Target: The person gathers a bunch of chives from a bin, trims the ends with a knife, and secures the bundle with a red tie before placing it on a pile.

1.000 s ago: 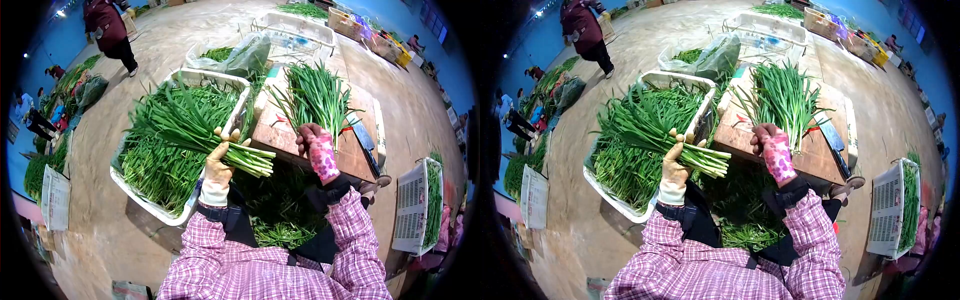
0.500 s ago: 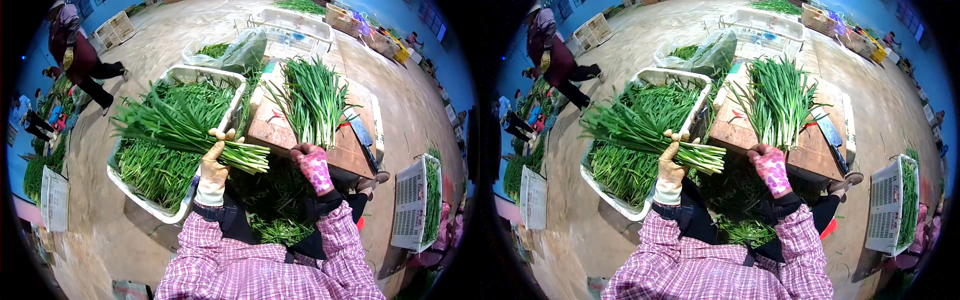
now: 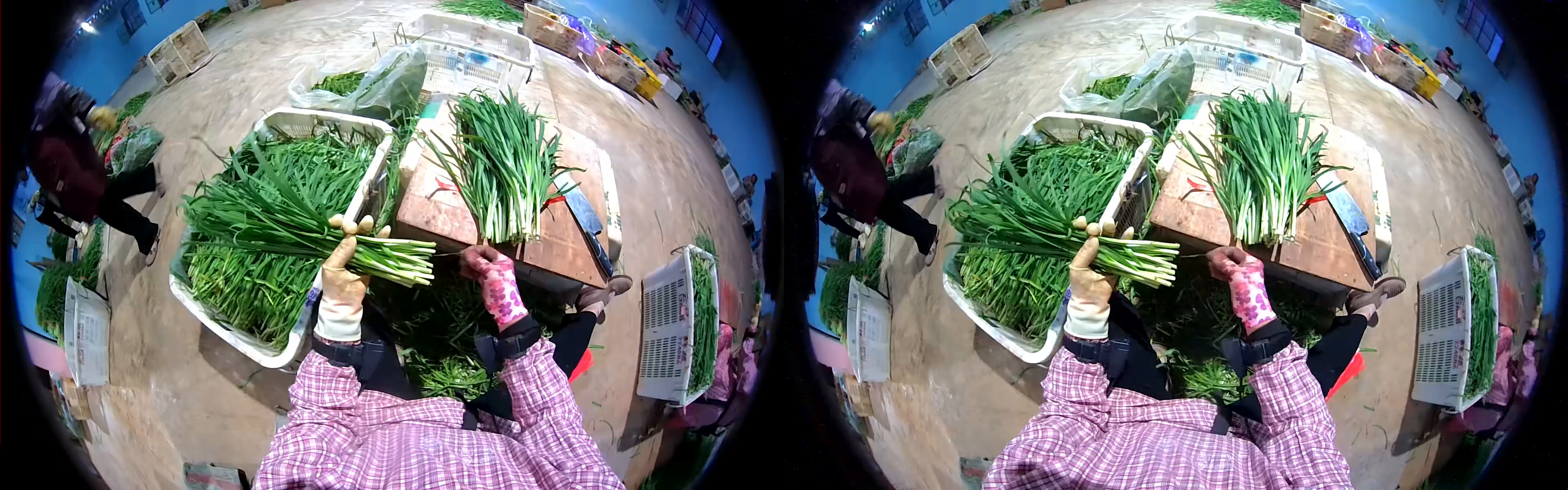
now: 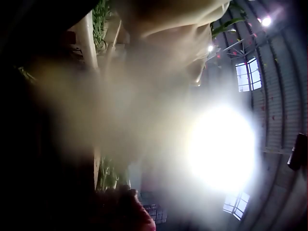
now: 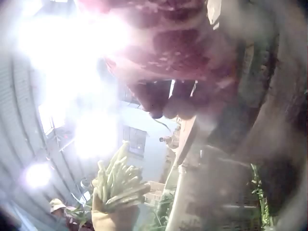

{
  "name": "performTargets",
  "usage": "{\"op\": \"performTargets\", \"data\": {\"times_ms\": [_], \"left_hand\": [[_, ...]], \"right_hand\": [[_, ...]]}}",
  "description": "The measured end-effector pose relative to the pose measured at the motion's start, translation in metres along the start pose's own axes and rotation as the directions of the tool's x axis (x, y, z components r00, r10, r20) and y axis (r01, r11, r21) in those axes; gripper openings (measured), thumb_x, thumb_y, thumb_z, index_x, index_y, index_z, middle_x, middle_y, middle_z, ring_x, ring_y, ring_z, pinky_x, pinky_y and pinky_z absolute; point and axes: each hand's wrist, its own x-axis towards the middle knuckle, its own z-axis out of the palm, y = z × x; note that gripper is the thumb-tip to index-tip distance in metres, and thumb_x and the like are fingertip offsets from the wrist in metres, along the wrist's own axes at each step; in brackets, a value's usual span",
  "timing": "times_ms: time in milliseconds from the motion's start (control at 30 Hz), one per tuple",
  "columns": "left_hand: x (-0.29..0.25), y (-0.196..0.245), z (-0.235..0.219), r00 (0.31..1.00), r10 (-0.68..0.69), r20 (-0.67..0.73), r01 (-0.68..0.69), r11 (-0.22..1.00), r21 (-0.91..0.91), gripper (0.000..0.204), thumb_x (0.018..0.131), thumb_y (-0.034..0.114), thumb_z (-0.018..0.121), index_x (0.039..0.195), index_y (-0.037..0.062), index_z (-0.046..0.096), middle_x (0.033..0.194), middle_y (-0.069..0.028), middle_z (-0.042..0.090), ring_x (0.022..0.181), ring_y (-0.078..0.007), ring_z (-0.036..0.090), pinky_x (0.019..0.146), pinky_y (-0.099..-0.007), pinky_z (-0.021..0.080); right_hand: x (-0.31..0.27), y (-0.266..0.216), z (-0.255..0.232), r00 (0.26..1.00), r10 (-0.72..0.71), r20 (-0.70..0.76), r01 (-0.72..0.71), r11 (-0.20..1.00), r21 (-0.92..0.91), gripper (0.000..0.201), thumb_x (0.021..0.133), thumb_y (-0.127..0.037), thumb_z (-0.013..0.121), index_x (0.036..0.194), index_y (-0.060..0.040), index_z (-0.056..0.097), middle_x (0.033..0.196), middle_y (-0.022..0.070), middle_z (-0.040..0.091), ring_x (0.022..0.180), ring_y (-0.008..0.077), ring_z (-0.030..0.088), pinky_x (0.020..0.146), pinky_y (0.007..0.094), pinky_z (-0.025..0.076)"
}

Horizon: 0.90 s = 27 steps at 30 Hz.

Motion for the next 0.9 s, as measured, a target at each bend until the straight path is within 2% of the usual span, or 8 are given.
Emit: {"op": "performTargets", "data": {"times_ms": [100, 267, 300, 367, 500, 567, 633, 900], "left_hand": [[-0.002, -0.012, 0.004, 0.999, -0.045, 0.016, 0.045, 0.998, -0.035, 0.034, 0.095, -0.004, 0.056, 0.122, 0.0159, 0.055, 0.105, -0.0013, 0.067, 0.117, -0.0259, 0.062, 0.109, -0.0608, 0.043], [-0.002, -0.012, 0.001, 0.996, -0.069, 0.051, 0.071, 0.997, -0.024, 0.035, 0.095, -0.005, 0.055, 0.124, 0.0149, 0.057, 0.106, -0.0028, 0.068, 0.115, -0.0264, 0.063, 0.110, -0.0596, 0.042], [-0.002, -0.011, 0.001, 0.997, -0.059, 0.055, 0.061, 0.997, -0.035, 0.036, 0.094, -0.004, 0.057, 0.125, 0.0157, 0.057, 0.106, -0.0022, 0.067, 0.116, -0.0256, 0.062, 0.110, -0.0594, 0.041], [0.001, -0.008, 0.000, 0.997, -0.045, 0.065, 0.048, 0.997, -0.056, 0.038, 0.093, -0.002, 0.059, 0.125, 0.0174, 0.058, 0.107, -0.0010, 0.067, 0.116, -0.0238, 0.061, 0.112, -0.0591, 0.040], [0.003, -0.006, 0.003, 1.000, -0.030, -0.005, 0.029, 0.995, -0.095, 0.040, 0.093, -0.005, 0.057, 0.127, 0.0161, 0.055, 0.107, -0.0014, 0.068, 0.114, -0.0255, 0.064, 0.108, -0.0615, 0.042], [0.002, -0.015, 0.006, 0.999, -0.046, 0.020, 0.047, 0.996, -0.074, 0.039, 0.093, -0.006, 0.057, 0.125, 0.0162, 0.057, 0.106, -0.0014, 0.069, 0.114, -0.0256, 0.064, 0.108, -0.0621, 0.042], [0.000, -0.023, 0.008, 0.998, -0.051, 0.028, 0.053, 0.996, -0.076, 0.040, 0.093, -0.006, 0.057, 0.126, 0.0164, 0.057, 0.107, -0.0013, 0.069, 0.114, -0.0254, 0.064, 0.108, -0.0623, 0.042], [0.001, -0.027, 0.003, 0.998, -0.043, 0.050, 0.049, 0.992, -0.113, 0.044, 0.095, 0.001, 0.058, 0.135, 0.0174, 0.055, 0.112, -0.0017, 0.065, 0.115, -0.0227, 0.061, 0.112, -0.0587, 0.039]], "right_hand": [[-0.014, -0.020, 0.044, 0.994, -0.006, 0.106, 0.022, 0.988, -0.151, 0.023, 0.089, -0.010, 0.071, 0.106, 0.0046, 0.069, 0.091, 0.0015, 0.069, 0.081, 0.0083, 0.061, 0.078, 0.0250, 0.049], [-0.024, -0.021, 0.048, 0.998, -0.068, 0.007, 0.068, 0.990, -0.120, 0.019, 0.085, -0.008, 0.074, 0.101, 0.0028, 0.071, 0.093, 0.0015, 0.070, 0.085, 0.0099, 0.062, 0.082, 0.0251, 0.049], [-0.029, -0.022, 0.045, 0.993, -0.115, -0.037, 0.104, 0.968, -0.227, 0.018, 0.086, -0.007, 0.072, 0.101, 0.0037, 0.071, 0.093, 0.0032, 0.070, 0.084, 0.0110, 0.063, 0.082, 0.0255, 0.049], [-0.023, 0.007, 0.012, 0.994, -0.105, -0.028, 0.103, 0.994, -0.045, 0.018, 0.090, -0.010, 0.068, 0.101, 0.0043, 0.070, 0.093, 0.0051, 0.070, 0.085, 0.0127, 0.064, 0.083, 0.0271, 0.050], [-0.031, -0.010, 0.009, 1.000, -0.019, 0.018, 0.019, 1.000, 0.011, 0.024, 0.098, -0.017, 0.063, 0.112, 0.0003, 0.070, 0.101, 0.0080, 0.070, 0.090, 0.0119, 0.064, 0.085, 0.0266, 0.051], [-0.033, -0.025, 0.030, 0.994, -0.078, 0.072, 0.092, 0.969, -0.229, 0.029, 0.092, -0.014, 0.069, 0.116, 0.0012, 0.069, 0.103, 0.0064, 0.070, 0.092, 0.0103, 0.064, 0.084, 0.0251, 0.050], [-0.029, -0.021, 0.039, 0.998, -0.046, 0.035, 0.051, 0.986, -0.157, 0.028, 0.088, -0.013, 0.072, 0.112, 0.0013, 0.070, 0.101, 0.0039, 0.071, 0.087, 0.0099, 0.064, 0.082, 0.0256, 0.051], [-0.038, -0.041, 0.046, 0.989, -0.147, -0.012, 0.108, 0.775, -0.623, 0.022, 0.089, -0.017, 0.072, 0.101, 0.0019, 0.072, 0.084, 0.0083, 0.072, 0.079, 0.0123, 0.065, 0.072, 0.0302, 0.051]]}}
